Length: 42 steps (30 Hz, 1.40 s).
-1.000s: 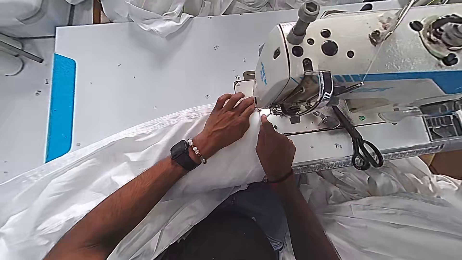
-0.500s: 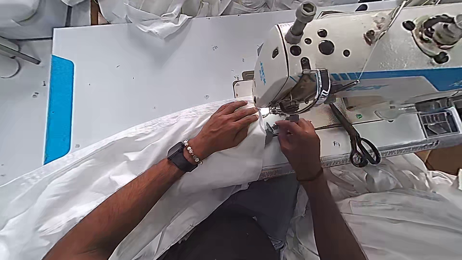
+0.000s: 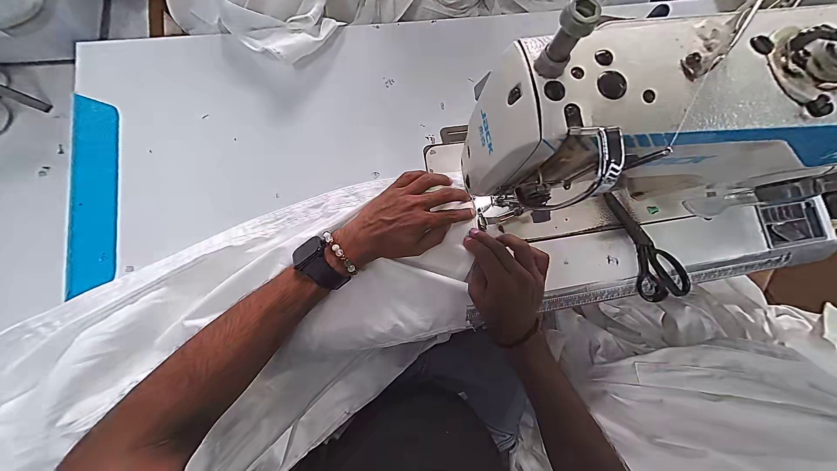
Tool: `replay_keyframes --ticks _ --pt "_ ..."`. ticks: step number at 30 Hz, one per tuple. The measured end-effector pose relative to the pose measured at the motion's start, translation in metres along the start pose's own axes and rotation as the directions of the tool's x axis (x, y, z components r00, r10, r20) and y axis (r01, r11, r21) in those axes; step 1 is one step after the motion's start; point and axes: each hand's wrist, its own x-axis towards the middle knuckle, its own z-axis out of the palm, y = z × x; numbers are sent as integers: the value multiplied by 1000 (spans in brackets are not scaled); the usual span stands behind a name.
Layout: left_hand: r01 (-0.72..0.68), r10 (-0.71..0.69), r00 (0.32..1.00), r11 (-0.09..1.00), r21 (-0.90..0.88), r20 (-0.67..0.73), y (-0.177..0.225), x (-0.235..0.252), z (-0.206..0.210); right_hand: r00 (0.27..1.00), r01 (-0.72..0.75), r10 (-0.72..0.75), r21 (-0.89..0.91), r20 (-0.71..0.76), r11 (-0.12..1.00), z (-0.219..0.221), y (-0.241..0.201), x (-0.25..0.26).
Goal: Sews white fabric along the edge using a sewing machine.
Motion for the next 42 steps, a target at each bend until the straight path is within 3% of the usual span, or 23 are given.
replay_keyframes --ticks 2,5,8,12,17,20,24,26,29,32,35,42 --pt "29 -29 999 1000 11 -19 7 3 1 998 -48 46 -40 -43 998 0 -2 0" --pt "164 -161 986 985 56 -48 35 2 10 981 -178 181 45 -70 983 -4 0 4" --pt "278 -271 960 954 114 -73 51 -1 19 938 -345 341 55 59 937 -8 2 23" --pt "250 -240 960 967 52 -141 51 -3 17 889 -409 382 64 253 910 -19 -18 59" --pt "240 -235 969 969 56 -72 50 -8 16 810 -584 462 415 362 698 -34 -37 3" --pt "229 -219 969 970 79 -117 48 -3 15 803 -592 480 570 354 569 -45 -47 -21" --pt "162 -134 978 972 172 -161 44 4 10 820 -567 501 514 277 644 -43 -41 -11" --pt "185 -156 977 958 220 -142 50 2 11 801 -599 507 441 319 669 -43 -39 -10" --pt "296 -276 953 936 189 -124 64 -3 17 749 -663 505 459 430 592 -51 -41 -17" --pt "324 -307 944 931 167 -120 63 -6 20 779 -627 466 555 421 547 -62 -43 -25" --pt "274 -252 958 947 167 -138 54 -6 18 820 -572 457 538 345 619 -72 -46 -27" --pt "109 -87 987 982 156 -138 29 -1 6 866 -495 434 311 247 811 -86 -50 -20"
